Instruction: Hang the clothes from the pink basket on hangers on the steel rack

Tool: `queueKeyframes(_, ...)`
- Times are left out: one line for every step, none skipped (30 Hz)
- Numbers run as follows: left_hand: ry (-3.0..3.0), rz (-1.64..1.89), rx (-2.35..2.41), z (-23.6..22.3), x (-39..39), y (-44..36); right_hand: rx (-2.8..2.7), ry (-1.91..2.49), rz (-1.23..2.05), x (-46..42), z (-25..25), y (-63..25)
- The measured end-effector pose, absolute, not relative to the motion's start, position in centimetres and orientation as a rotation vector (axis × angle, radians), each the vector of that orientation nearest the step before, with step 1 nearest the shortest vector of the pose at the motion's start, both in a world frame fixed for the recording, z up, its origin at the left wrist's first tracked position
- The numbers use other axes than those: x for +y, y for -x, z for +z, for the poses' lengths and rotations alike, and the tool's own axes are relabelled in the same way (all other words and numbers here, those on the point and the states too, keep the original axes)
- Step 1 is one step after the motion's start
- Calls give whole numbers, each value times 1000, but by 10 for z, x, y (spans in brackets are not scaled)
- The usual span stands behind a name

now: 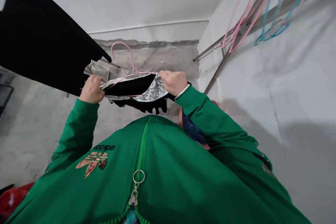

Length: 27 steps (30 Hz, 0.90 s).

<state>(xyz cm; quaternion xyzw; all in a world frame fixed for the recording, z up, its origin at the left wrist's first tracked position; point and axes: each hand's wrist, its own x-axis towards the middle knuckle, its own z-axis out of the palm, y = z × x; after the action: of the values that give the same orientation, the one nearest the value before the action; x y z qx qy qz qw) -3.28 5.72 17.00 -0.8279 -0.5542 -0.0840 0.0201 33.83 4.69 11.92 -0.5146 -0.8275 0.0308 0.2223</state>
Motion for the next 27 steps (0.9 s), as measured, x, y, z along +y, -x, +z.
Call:
queueKeyframes(2528,-284,-1748,172,56,29,-2296,1470,16,46,122,-339)
queueKeyframes(2498,-302,-1766,174,54,24,-2294,1516,-57,44,125,-339)
queueKeyframes(2488,-309,-1769,178,53,19,-2281,1543,-111,43,128,-339)
queueKeyframes(2505,-302,-1753,181,51,14,-2256,1550,-138,41,130,-340)
queueKeyframes(2555,-285,-1720,184,49,10,-2224,1548,-152,40,132,-342)
queueKeyframes(2630,-270,-1676,187,47,8,-2195,1539,-157,39,134,-344)
queueKeyframes(2710,-270,-1631,189,47,7,-2172,1524,-156,37,135,-347)
queueKeyframes(2776,-293,-1594,190,47,7,-2156,1508,-150,36,135,-350)
queueKeyframes(2813,-336,-1570,189,49,8,-2147,1492,-139,35,136,-353)
queueKeyframes(2817,-390,-1561,188,52,9,-2142,1476,-122,34,136,-355)
queueKeyframes(2797,-442,-1557,186,57,8,-2140,1459,-102,33,137,-358)
queueKeyframes(2771,-480,-1552,184,63,7,-2136,1439,-81,32,138,-360)
queueKeyframes(2761,-500,-1537,181,69,5,-2132,1417,-61,31,139,-362)
queueKeyframes(2775,-503,-1518,179,76,2,-2128,1393,-46,31,142,-363)
queueKeyframes(2803,-495,-1504,177,83,-2,-2124,1369,-40,31,144,-365)
queueKeyframes(2830,-484,-1500,176,88,-6,-2121,1349,-41,31,147,-367)
queueKeyframes(2849,-474,-1507,176,93,-9,-2122,1330,-45,33,150,-369)
queueKeyframes(2852,-476,-1521,178,96,-11,-2125,1315,-49,35,153,-373)
queueKeyframes(2835,-491,-1537,180,97,-12,-2135,1304,-50,38,155,-378)
queueKeyframes(2803,-519,-1549,183,98,-11,-2156,1298,-51,41,156,-385)
queueKeyframes(2762,-556,-1553,187,97,-10,-2194,1296,-50,45,157,-393)
queueKeyframes(2721,-590,-1554,191,95,-7,-2243,1304,-49,48,158,-401)
queueKeyframes(2685,-614,-1555,195,94,-4,-2292,1320,-48,51,158,-410)
queueKeyframes(2656,-628,-1560,197,91,-1,-2333,1339,-40,53,159,-418)
queueKeyframes(2638,-632,-1567,199,89,2,-2357,1348,-21,54,160,-425)
queueKeyframes(2628,-630,-1575,200,87,4,-2356,1341,8,53,161,-429)
queueKeyframes(2622,-628,-1581,201,85,5,-2334,1315,40,52,163,-430)
